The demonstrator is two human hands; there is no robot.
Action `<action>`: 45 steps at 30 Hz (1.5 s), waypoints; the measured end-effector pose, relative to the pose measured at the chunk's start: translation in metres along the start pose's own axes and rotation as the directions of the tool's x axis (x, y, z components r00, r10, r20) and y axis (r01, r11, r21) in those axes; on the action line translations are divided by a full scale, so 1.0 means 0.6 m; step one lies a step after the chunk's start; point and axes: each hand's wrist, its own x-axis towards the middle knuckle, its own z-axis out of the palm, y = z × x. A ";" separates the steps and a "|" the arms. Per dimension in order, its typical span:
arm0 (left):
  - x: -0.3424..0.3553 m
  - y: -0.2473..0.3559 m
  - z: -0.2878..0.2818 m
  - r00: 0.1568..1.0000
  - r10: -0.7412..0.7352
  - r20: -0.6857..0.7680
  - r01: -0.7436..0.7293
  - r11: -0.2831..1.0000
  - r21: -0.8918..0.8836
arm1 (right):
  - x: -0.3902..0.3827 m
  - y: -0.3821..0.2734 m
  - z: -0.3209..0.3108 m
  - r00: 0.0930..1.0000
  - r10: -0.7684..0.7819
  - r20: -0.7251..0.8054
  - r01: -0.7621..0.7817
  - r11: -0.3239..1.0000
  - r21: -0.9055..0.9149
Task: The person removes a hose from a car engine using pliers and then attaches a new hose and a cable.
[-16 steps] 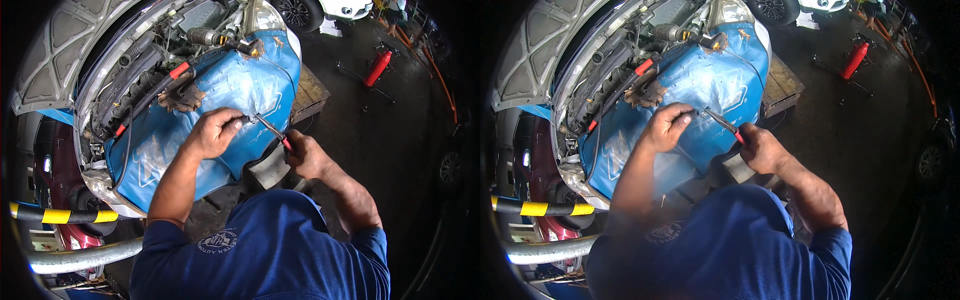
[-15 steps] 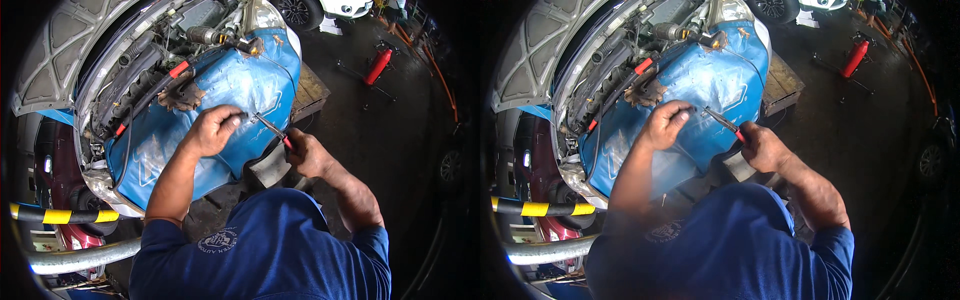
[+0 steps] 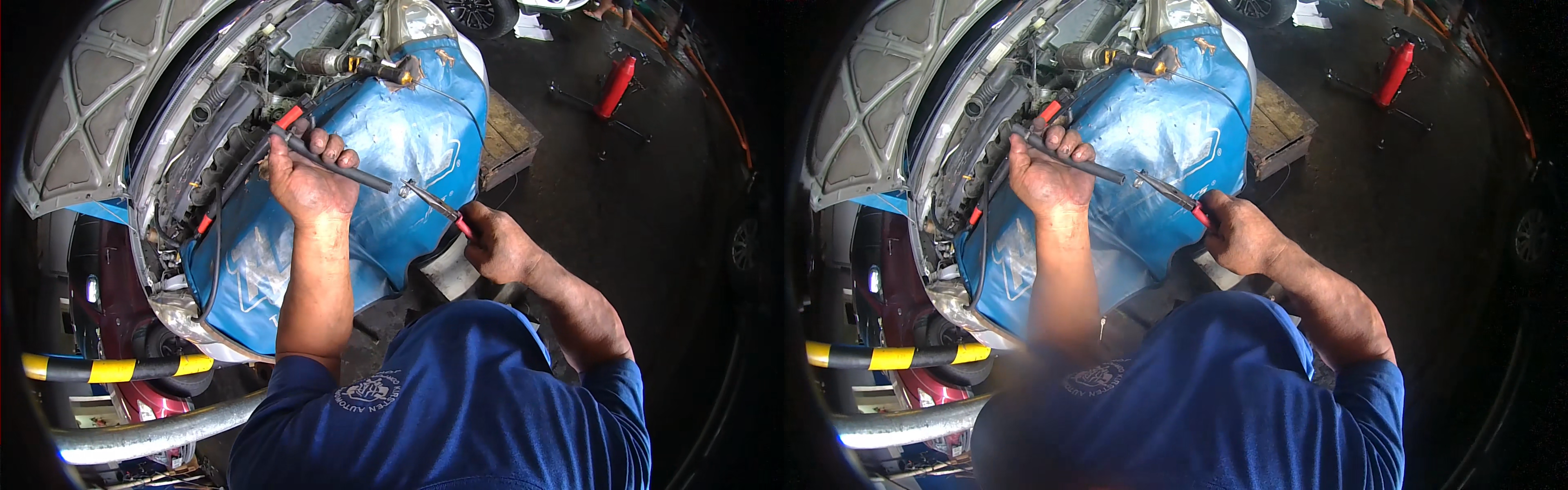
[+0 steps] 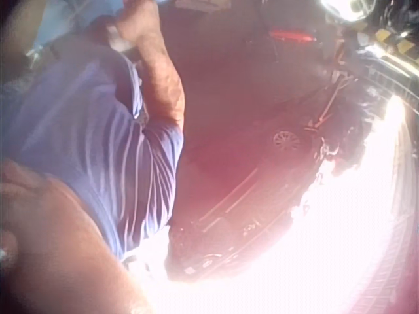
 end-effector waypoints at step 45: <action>-0.034 -0.086 0.005 0.992 -0.003 -0.126 0.029 0.978 0.208 | 0.004 -0.013 0.012 0.992 0.071 0.102 -0.075 0.996 0.042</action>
